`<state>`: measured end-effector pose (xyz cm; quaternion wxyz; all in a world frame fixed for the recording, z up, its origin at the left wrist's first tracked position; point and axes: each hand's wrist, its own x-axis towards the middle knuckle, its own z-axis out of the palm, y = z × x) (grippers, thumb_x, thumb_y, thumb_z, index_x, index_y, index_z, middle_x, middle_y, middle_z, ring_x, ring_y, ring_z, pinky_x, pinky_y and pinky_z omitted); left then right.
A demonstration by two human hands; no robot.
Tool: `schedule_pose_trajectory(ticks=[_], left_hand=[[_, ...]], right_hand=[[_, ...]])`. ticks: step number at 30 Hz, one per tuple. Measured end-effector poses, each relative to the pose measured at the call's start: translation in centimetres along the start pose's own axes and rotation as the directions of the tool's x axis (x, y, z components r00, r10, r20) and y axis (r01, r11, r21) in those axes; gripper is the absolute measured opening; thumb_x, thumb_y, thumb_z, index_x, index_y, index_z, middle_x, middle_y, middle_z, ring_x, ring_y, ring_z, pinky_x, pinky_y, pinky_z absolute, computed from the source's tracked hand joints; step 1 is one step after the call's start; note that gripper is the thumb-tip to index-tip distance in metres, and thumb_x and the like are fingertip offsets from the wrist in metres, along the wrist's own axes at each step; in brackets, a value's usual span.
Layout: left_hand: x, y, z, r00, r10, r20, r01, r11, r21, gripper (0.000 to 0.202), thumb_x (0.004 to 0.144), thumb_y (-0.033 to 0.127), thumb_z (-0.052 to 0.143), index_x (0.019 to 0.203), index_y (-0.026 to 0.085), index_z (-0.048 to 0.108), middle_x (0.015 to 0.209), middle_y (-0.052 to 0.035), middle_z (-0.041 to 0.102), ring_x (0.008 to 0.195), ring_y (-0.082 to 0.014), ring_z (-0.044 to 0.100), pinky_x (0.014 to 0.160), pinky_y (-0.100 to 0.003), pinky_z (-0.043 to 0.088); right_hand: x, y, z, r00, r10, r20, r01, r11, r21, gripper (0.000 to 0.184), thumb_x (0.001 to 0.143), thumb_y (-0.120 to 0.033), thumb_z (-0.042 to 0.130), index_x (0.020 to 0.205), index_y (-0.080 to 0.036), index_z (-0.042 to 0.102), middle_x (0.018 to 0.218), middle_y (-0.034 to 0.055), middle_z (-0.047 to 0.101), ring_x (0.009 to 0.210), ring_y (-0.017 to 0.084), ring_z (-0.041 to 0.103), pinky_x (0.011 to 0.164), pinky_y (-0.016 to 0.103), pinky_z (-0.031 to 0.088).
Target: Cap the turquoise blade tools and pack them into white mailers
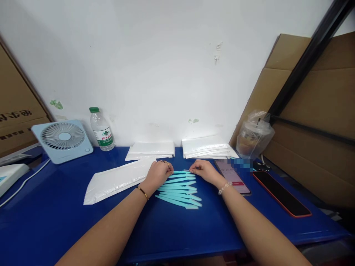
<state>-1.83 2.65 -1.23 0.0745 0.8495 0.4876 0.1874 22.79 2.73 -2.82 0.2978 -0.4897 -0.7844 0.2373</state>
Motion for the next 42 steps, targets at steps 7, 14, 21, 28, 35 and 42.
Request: schedule_pose_trajectory(ticks=[7,14,21,28,35,42], left_hand=[[-0.1,-0.1,-0.2,1.0,-0.017,0.0,0.017,1.0,0.003,0.012,0.079,0.025,0.055,0.074,0.023,0.066,0.077,0.0013,0.069,0.074,-0.0169,0.059,0.068,-0.028,0.035],[0.1,-0.2,0.1,1.0,-0.018,0.005,0.018,1.0,-0.018,0.01,0.077,0.026,0.057,0.077,0.022,0.067,0.079,-0.0003,0.069,0.076,-0.0179,0.059,0.07,-0.028,0.036],[-0.5,0.4,-0.4,0.998,0.023,0.053,-0.021,0.999,-0.026,0.027,0.082,0.041,0.05,0.097,0.022,0.064,0.099,-0.0042,0.066,0.094,-0.0226,0.057,0.08,-0.032,0.038],[-3.2,2.5,-2.4,0.928,0.211,0.308,-0.223,0.975,0.005,0.088,0.049,0.063,0.072,0.122,0.018,0.049,0.115,-0.0109,0.055,0.105,-0.029,0.05,0.086,-0.035,0.041],[-4.5,5.5,-1.3,0.928,0.181,0.326,-0.263,0.937,0.231,0.021,0.075,0.021,0.053,0.095,0.013,0.056,0.094,-0.0108,0.06,0.085,-0.0231,0.056,0.077,-0.033,0.045],[-4.9,6.4,-0.1,0.938,0.142,0.316,-0.235,0.931,0.279,0.026,0.073,0.017,0.053,0.098,0.01,0.055,0.099,-0.017,0.059,0.09,-0.0284,0.055,0.076,-0.039,0.046]], right_hand=[[-0.6,0.0,-1.2,0.997,0.075,0.024,-0.075,0.997,-0.015,0.018,0.079,-0.029,0.056,0.077,-0.018,0.069,0.08,0.0022,0.062,0.061,0.011,0.054,0.056,0.023,0.041],[-0.6,-0.7,-0.7,1.0,0.021,0.004,-0.021,0.998,-0.061,0.016,0.079,-0.027,0.057,0.078,-0.019,0.071,0.08,0.0021,0.064,0.069,0.013,0.056,0.064,0.025,0.042],[-0.8,-2.1,-0.2,0.995,-0.017,0.094,0.028,0.992,-0.12,0.025,0.081,-0.036,0.056,0.094,-0.019,0.069,0.095,0.006,0.063,0.082,0.018,0.058,0.073,0.029,0.044],[-3.8,-6.3,-0.9,0.909,-0.041,0.414,0.165,0.949,-0.268,0.104,0.053,-0.05,0.074,0.14,-0.015,0.031,0.136,0.0147,0.038,0.125,0.034,0.032,0.102,0.046,0.03],[-5.7,-9.6,1.3,0.943,-0.039,0.332,0.217,0.827,-0.519,0.027,0.072,-0.015,0.052,0.099,-0.015,0.052,0.102,0.0106,0.052,0.093,0.024,0.05,0.077,0.035,0.045],[-5.3,-8.5,2.2,0.904,-0.075,0.42,0.319,0.772,-0.55,0.03,0.072,-0.015,0.054,0.101,-0.01,0.054,0.101,0.0155,0.058,0.093,0.026,0.055,0.082,0.036,0.045]])
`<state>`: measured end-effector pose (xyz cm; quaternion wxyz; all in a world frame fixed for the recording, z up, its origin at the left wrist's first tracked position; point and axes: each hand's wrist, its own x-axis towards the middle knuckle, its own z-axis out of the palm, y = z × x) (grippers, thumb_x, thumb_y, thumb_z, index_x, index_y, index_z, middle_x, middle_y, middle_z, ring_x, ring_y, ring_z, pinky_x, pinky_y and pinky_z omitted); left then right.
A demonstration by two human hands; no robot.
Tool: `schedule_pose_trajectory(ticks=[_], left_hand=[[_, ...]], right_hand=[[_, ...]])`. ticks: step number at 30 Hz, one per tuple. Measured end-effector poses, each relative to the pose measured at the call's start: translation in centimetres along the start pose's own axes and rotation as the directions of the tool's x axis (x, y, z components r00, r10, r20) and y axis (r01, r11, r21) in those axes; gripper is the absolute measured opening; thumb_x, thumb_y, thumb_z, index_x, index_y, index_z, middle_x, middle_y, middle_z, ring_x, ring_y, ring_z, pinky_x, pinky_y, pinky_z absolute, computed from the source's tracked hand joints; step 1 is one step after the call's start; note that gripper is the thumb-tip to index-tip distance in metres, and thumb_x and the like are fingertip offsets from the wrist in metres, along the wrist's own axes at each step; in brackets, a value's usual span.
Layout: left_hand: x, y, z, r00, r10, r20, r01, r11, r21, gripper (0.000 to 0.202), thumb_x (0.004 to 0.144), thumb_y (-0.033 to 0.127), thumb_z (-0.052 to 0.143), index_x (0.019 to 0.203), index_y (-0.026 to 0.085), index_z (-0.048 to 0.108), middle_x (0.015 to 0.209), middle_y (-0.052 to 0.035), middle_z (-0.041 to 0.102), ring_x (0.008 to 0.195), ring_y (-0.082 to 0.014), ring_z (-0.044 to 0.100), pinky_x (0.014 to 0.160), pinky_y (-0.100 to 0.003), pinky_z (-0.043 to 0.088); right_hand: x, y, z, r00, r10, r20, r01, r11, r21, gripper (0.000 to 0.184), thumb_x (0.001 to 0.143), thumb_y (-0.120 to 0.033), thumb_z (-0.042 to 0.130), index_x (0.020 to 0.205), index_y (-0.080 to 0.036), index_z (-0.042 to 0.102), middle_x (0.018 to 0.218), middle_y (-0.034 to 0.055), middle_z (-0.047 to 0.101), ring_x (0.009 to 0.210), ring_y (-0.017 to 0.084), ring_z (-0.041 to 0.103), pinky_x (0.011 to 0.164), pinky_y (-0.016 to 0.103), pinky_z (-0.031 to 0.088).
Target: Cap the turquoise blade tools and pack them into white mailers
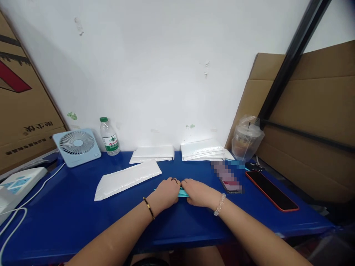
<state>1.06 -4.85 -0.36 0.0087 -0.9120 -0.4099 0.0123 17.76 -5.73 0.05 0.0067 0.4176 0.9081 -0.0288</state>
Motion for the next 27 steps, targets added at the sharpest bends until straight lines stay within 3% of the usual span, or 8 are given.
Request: schedule_pose_trajectory(ticks=[6,11,14,17,20,23,25,27], left_hand=[[0.0,0.8,0.2,0.988,-0.104,-0.114,0.074,0.967,-0.242,0.021,0.072,0.024,0.057,0.09,0.015,0.059,0.093,-0.015,0.063,0.087,-0.0296,0.059,0.079,-0.04,0.045],[0.7,2.2,0.5,0.938,-0.271,-0.218,0.105,0.818,-0.565,0.015,0.078,0.029,0.052,0.08,0.017,0.06,0.086,-0.0091,0.067,0.08,-0.0257,0.062,0.067,-0.032,0.044],[1.2,2.9,0.5,0.887,-0.314,-0.339,-0.035,0.686,-0.727,0.021,0.081,0.035,0.049,0.077,0.016,0.058,0.08,-0.0051,0.065,0.073,-0.0202,0.06,0.064,-0.029,0.043],[1.5,3.8,0.5,0.836,-0.387,-0.389,-0.135,0.543,-0.829,0.03,0.083,0.042,0.046,0.076,0.016,0.056,0.075,-0.003,0.062,0.07,-0.0176,0.056,0.064,-0.028,0.042],[1.6,4.5,0.9,0.839,-0.409,-0.358,-0.166,0.434,-0.886,0.026,0.078,0.042,0.053,0.079,0.016,0.057,0.074,-0.0031,0.061,0.069,-0.0178,0.055,0.063,-0.029,0.042],[1.2,4.7,1.1,0.862,-0.41,-0.297,-0.156,0.342,-0.926,0.022,0.072,0.038,0.059,0.075,0.017,0.055,0.07,-0.0025,0.058,0.065,-0.0166,0.052,0.062,-0.03,0.042],[0.5,4.7,0.8,0.894,-0.383,-0.235,-0.149,0.24,-0.959,0.023,0.072,0.038,0.06,0.069,0.018,0.05,0.063,0.0005,0.052,0.057,-0.0126,0.047,0.058,-0.028,0.039],[-0.5,4.8,0.3,0.964,-0.241,-0.112,-0.101,0.057,-0.993,0.028,0.071,0.039,0.062,0.064,0.019,0.043,0.054,0.0052,0.04,0.047,-0.0076,0.036,0.052,-0.026,0.035]], right_hand=[[0.2,-1.0,-1.3,0.999,0.046,-0.026,-0.048,0.991,-0.126,0.026,0.076,-0.013,0.052,0.101,-0.009,0.058,0.094,0.0162,0.065,0.081,0.027,0.063,0.068,0.034,0.047],[-0.6,-2.5,-7.0,0.997,0.057,-0.049,-0.068,0.964,-0.256,0.012,0.074,-0.005,0.057,0.08,-0.012,0.065,0.079,0.0152,0.068,0.075,0.027,0.065,0.066,0.034,0.044],[-1.8,-2.9,-11.5,0.985,-0.035,-0.167,0.001,0.981,-0.195,0.026,0.066,-0.03,0.074,0.087,-0.016,0.067,0.085,0.0114,0.067,0.08,0.027,0.063,0.078,0.038,0.041],[-2.5,-3.5,-13.8,0.929,-0.05,-0.367,0.055,0.998,0.003,0.045,0.081,-0.051,0.055,0.115,-0.022,0.059,0.108,0.0083,0.063,0.096,0.025,0.058,0.083,0.036,0.041],[-2.2,-4.3,-12.7,0.929,-0.043,-0.367,0.103,0.984,0.145,0.043,0.093,-0.045,0.036,0.12,-0.019,0.056,0.118,0.0093,0.059,0.105,0.024,0.055,0.088,0.036,0.042],[-1.7,-4.2,-10.3,0.945,-0.033,-0.325,0.15,0.928,0.342,0.04,0.093,-0.042,0.037,0.121,-0.02,0.055,0.121,0.0101,0.058,0.11,0.023,0.053,0.095,0.039,0.04],[-1.9,-3.6,-8.9,0.93,0.029,-0.367,0.206,0.786,0.583,0.045,0.089,-0.047,0.044,0.128,-0.023,0.049,0.128,0.0101,0.053,0.117,0.023,0.049,0.098,0.041,0.039],[-2.5,-3.0,-7.6,0.917,0.065,-0.393,0.306,0.517,0.799,0.056,0.081,-0.052,0.055,0.129,-0.025,0.047,0.133,0.0103,0.048,0.121,0.024,0.046,0.098,0.041,0.04]])
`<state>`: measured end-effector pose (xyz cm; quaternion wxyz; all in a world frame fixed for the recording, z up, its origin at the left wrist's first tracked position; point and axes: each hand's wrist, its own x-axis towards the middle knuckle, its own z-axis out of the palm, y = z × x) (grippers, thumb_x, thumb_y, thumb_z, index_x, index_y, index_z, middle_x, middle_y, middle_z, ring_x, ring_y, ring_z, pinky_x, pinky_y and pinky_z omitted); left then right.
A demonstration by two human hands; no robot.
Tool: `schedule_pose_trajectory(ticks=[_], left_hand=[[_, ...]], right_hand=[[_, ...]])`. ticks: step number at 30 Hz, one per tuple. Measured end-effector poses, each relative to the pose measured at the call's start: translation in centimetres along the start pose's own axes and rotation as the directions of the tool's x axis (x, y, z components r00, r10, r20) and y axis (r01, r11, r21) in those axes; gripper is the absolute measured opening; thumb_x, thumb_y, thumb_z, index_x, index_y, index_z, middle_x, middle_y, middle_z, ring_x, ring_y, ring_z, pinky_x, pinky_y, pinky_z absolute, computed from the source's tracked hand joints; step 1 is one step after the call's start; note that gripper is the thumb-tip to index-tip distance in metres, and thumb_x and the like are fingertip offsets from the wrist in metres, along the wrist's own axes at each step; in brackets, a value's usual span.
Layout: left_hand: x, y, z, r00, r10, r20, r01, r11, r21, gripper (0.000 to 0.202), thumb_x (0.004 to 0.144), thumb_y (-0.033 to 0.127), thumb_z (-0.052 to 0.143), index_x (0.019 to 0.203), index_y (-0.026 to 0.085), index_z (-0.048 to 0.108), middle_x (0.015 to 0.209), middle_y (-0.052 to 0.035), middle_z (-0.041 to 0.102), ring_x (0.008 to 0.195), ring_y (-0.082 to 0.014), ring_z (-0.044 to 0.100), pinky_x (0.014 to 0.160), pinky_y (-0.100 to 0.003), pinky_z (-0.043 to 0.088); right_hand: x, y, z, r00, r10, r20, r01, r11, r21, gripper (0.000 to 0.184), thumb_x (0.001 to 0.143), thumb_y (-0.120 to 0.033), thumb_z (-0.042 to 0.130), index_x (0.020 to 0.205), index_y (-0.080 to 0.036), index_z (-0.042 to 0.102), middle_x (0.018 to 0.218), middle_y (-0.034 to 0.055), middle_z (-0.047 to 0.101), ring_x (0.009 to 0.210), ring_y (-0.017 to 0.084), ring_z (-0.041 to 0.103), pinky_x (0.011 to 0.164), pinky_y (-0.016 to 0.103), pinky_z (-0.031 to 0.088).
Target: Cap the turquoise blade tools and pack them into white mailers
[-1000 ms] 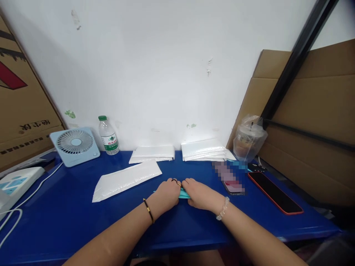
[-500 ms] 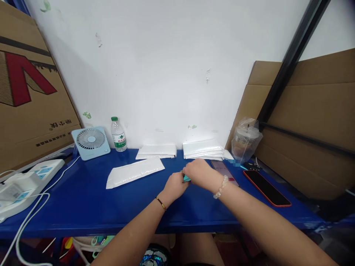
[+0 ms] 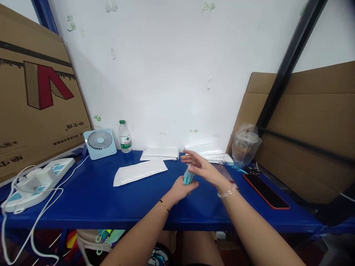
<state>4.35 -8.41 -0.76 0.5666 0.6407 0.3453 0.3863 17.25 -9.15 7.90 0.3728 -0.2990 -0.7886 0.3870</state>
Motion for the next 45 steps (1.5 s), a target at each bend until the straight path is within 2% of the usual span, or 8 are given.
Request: schedule_pose_trajectory(ticks=[6,11,16,21,26,29,34,45], left_hand=[[-2.3,1.6,0.2,0.752,-0.23,0.618,0.296,0.955,-0.004,0.04,0.057,0.038,0.073,0.052,0.02,0.037,0.049,0.0068,0.031,0.042,-0.0066,0.033,0.046,-0.026,0.033],[-2.3,1.9,-5.6,0.974,0.042,0.224,-0.155,0.843,0.515,0.074,0.047,0.049,0.078,0.111,0.021,0.056,0.113,-0.0089,0.058,0.105,-0.0281,0.054,0.091,-0.04,0.042],[-1.5,1.7,-16.7,0.935,0.018,-0.355,0.324,0.366,0.872,0.115,0.039,0.061,0.075,0.137,0.017,0.033,0.145,-0.0225,0.027,0.136,-0.042,0.011,0.104,-0.061,0.012],[-1.8,1.5,-21.6,0.9,-0.176,-0.398,0.432,0.253,0.866,0.106,0.043,0.056,0.073,0.135,0.018,0.037,0.136,-0.0222,0.042,0.125,-0.0431,0.034,0.099,-0.058,0.024],[-1.1,3.1,-19.7,0.881,0.028,-0.473,0.311,0.718,0.622,0.067,0.057,0.049,0.068,0.115,0.017,0.052,0.107,-0.0125,0.062,0.099,-0.0303,0.059,0.087,-0.038,0.043],[-0.1,4.9,-16.7,0.794,-0.127,-0.594,0.082,0.991,-0.103,0.05,0.071,0.05,0.055,0.108,0.017,0.048,0.09,-0.0091,0.063,0.081,-0.0236,0.063,0.074,-0.038,0.05],[1.0,5.8,-11.2,0.863,-0.39,-0.32,-0.027,0.597,-0.802,0.035,0.077,0.049,0.046,0.098,0.02,0.047,0.079,-0.0039,0.059,0.072,-0.0208,0.062,0.073,-0.047,0.052],[1.6,4.2,-4.3,0.917,-0.398,-0.025,0.067,0.216,-0.974,0.024,0.074,0.037,0.055,0.082,0.015,0.052,0.075,-0.0061,0.059,0.072,-0.0206,0.062,0.072,-0.039,0.052]], right_hand=[[-3.3,1.4,2.3,0.964,0.087,0.251,-0.196,0.871,0.451,0.037,0.065,-0.048,0.072,0.08,-0.017,0.062,0.106,0.0109,0.064,0.096,0.025,0.06,0.087,0.041,0.046],[-4.3,2.2,1.9,0.962,0.168,-0.213,-0.016,0.82,0.572,0.031,0.081,-0.047,0.056,0.069,-0.021,0.044,0.051,-0.0048,0.047,0.049,0.012,0.05,0.062,0.032,0.048],[-4.9,5.1,1.3,0.886,0.32,-0.334,-0.084,0.822,0.564,0.025,0.08,-0.041,0.062,0.079,-0.021,0.047,0.044,-0.0117,0.027,0.037,0.006,0.023,0.039,0.019,0.026],[-5.0,5.7,1.7,0.86,0.329,-0.391,-0.042,0.808,0.588,0.024,0.08,-0.042,0.062,0.081,-0.021,0.05,0.042,-0.013,0.022,0.035,0.005,0.018,0.036,0.018,0.02],[-4.9,4.3,1.5,0.873,0.287,-0.395,-0.021,0.83,0.557,0.023,0.079,-0.039,0.063,0.087,-0.019,0.055,0.042,-0.0122,0.024,0.036,0.004,0.019,0.037,0.018,0.02],[-4.8,3.1,1.8,0.876,0.204,-0.436,0.041,0.871,0.49,0.022,0.083,-0.04,0.058,0.079,-0.018,0.057,0.043,-0.0093,0.03,0.037,0.006,0.027,0.039,0.021,0.027],[-4.4,0.3,1.7,0.864,-0.054,-0.501,0.151,0.976,0.155,0.034,0.088,-0.044,0.047,0.066,-0.02,0.057,0.066,0.0036,0.055,0.064,0.016,0.054,0.058,0.03,0.045],[-2.7,-3.8,1.2,0.689,-0.623,-0.371,0.373,0.744,-0.555,0.026,0.09,-0.03,0.042,0.074,-0.02,0.06,0.069,0.0039,0.055,0.065,0.016,0.053,0.059,0.029,0.044]])
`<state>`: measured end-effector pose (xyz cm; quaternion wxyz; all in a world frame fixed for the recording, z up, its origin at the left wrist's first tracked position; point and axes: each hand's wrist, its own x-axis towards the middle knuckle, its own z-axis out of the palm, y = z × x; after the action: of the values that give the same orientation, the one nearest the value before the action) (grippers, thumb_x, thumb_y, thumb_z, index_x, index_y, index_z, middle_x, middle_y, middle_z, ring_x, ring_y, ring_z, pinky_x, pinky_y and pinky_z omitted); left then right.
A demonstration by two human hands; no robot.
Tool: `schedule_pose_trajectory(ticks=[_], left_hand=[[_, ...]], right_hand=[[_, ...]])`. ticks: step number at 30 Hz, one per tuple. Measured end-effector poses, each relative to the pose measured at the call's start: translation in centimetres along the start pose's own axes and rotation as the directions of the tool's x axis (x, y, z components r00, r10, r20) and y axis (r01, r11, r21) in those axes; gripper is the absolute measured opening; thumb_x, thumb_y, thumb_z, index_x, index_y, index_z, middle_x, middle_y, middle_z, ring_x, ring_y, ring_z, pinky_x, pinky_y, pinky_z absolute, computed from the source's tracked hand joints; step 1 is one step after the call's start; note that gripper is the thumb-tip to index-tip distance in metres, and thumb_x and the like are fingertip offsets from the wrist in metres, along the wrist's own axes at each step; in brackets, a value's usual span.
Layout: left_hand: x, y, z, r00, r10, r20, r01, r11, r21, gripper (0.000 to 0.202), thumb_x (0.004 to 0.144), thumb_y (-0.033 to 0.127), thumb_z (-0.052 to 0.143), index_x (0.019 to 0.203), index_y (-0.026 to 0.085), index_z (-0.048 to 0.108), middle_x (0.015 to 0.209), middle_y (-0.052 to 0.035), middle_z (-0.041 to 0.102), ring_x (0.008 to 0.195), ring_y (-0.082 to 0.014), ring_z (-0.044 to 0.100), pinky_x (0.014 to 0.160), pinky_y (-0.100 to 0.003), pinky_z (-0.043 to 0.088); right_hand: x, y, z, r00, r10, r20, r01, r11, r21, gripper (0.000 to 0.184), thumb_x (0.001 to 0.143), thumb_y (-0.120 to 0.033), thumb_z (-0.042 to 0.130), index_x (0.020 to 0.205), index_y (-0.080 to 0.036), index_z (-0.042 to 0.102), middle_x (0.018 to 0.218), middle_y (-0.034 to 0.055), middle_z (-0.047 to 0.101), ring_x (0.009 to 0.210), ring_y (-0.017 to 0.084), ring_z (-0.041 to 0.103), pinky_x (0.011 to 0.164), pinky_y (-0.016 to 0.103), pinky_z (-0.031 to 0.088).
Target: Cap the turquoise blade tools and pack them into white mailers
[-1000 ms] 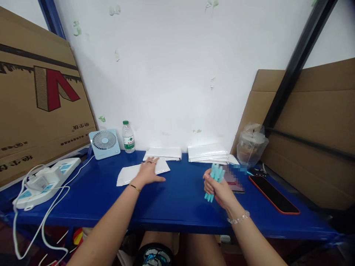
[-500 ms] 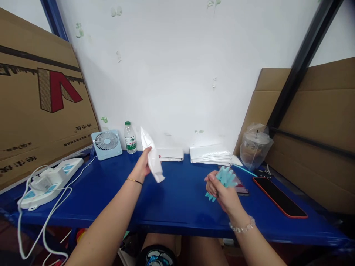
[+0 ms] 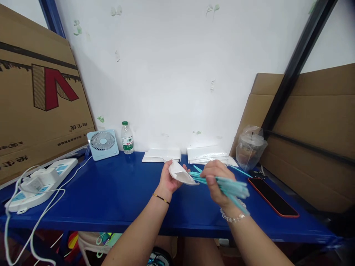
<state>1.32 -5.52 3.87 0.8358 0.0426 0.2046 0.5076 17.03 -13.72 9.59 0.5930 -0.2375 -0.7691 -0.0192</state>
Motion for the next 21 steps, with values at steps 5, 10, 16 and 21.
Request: schedule_pose_trajectory(ticks=[5,10,16,21], left_hand=[[0.0,-1.1,0.1,0.998,-0.049,0.049,0.055,0.987,-0.148,0.025,0.072,0.037,0.057,0.075,0.013,0.052,0.069,-0.0066,0.057,0.069,-0.0234,0.061,0.07,-0.041,0.051],[-0.1,-1.7,0.3,0.999,-0.024,0.037,0.029,0.99,-0.14,0.027,0.071,0.039,0.057,0.073,0.013,0.053,0.065,-0.0064,0.058,0.065,-0.0235,0.06,0.07,-0.041,0.05],[-0.7,-1.8,0.6,1.0,-0.001,-0.002,0.001,0.999,-0.046,0.022,0.077,0.032,0.05,0.072,0.011,0.054,0.061,-0.0063,0.059,0.057,-0.0206,0.059,0.062,-0.034,0.049],[-1.4,-2.4,0.8,0.996,-0.043,0.081,0.05,0.995,-0.084,0.023,0.078,0.032,0.047,0.073,0.011,0.055,0.06,-0.0064,0.059,0.057,-0.0207,0.059,0.06,-0.034,0.049]], right_hand=[[-1.4,-0.2,1.7,0.902,-0.413,0.123,0.417,0.909,-0.01,0.02,0.087,-0.029,0.049,0.082,-0.016,0.063,0.068,0.005,0.056,0.061,0.015,0.054,0.056,0.029,0.044],[-2.5,0.5,2.4,0.891,-0.38,0.25,0.4,0.916,-0.032,0.017,0.085,-0.031,0.054,0.082,-0.018,0.064,0.069,0.0041,0.057,0.062,0.015,0.054,0.057,0.028,0.044],[0.9,0.3,0.9,0.942,-0.155,0.297,0.147,0.988,0.05,0.017,0.086,-0.022,0.049,0.076,-0.017,0.062,0.07,0.0041,0.058,0.064,0.013,0.055,0.058,0.025,0.047],[2.1,0.1,-0.1,0.95,-0.238,0.202,0.246,0.969,-0.014,0.014,0.086,-0.024,0.051,0.081,-0.017,0.063,0.074,0.0053,0.058,0.064,0.013,0.056,0.056,0.025,0.047]])
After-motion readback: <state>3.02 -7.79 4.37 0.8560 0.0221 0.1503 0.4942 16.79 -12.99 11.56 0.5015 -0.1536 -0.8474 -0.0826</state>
